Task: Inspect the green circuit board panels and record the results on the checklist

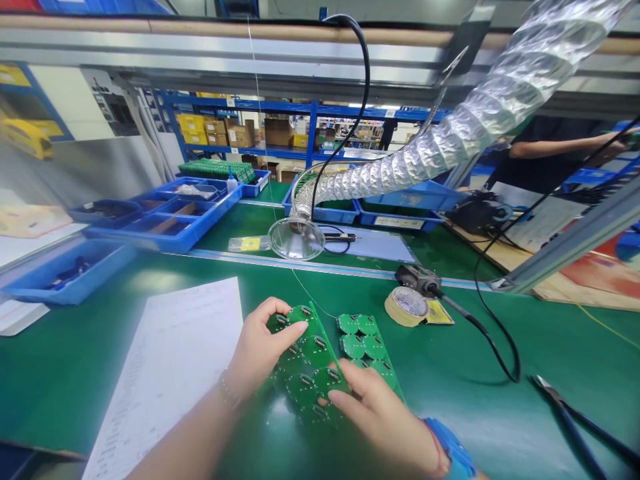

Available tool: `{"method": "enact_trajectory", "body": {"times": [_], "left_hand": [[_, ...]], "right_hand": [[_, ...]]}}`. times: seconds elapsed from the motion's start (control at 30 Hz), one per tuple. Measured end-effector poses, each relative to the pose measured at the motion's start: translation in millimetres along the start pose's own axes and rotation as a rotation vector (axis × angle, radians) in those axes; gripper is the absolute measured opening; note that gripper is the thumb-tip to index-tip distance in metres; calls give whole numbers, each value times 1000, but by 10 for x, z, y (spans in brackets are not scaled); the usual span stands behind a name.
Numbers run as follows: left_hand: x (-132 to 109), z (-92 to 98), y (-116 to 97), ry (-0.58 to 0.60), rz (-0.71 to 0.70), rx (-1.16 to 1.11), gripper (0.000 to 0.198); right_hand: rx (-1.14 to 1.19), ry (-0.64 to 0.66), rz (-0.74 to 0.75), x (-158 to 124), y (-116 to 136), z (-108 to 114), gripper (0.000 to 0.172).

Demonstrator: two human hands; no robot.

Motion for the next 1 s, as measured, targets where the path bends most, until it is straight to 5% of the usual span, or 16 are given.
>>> {"method": "enact_trajectory", "body": {"times": [0.4,0.63,0.8,1.0], "left_hand": [[1,-12,25,10,24,-47,21],[54,5,-24,-33,-99,-262,28],[75,-31,-4,-8,39,-598,28],[62,-72,32,41,47,-594,29]], "right_hand": [[-36,-8,-44,-5,-26,-30,15],[333,35,3,42,45,54,18],[586,22,-31,44,15,97,24],[712,-20,-50,43,-41,96,27]]}}
Point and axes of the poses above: each hand's wrist, its own x-axis towards the middle knuckle, its own z-axis out of the back of the hand, y = z × x, the point moved 2 cm from there along x, towards the middle knuckle, and after that the axes turned 1 degree about x, right-handed, at the moved point
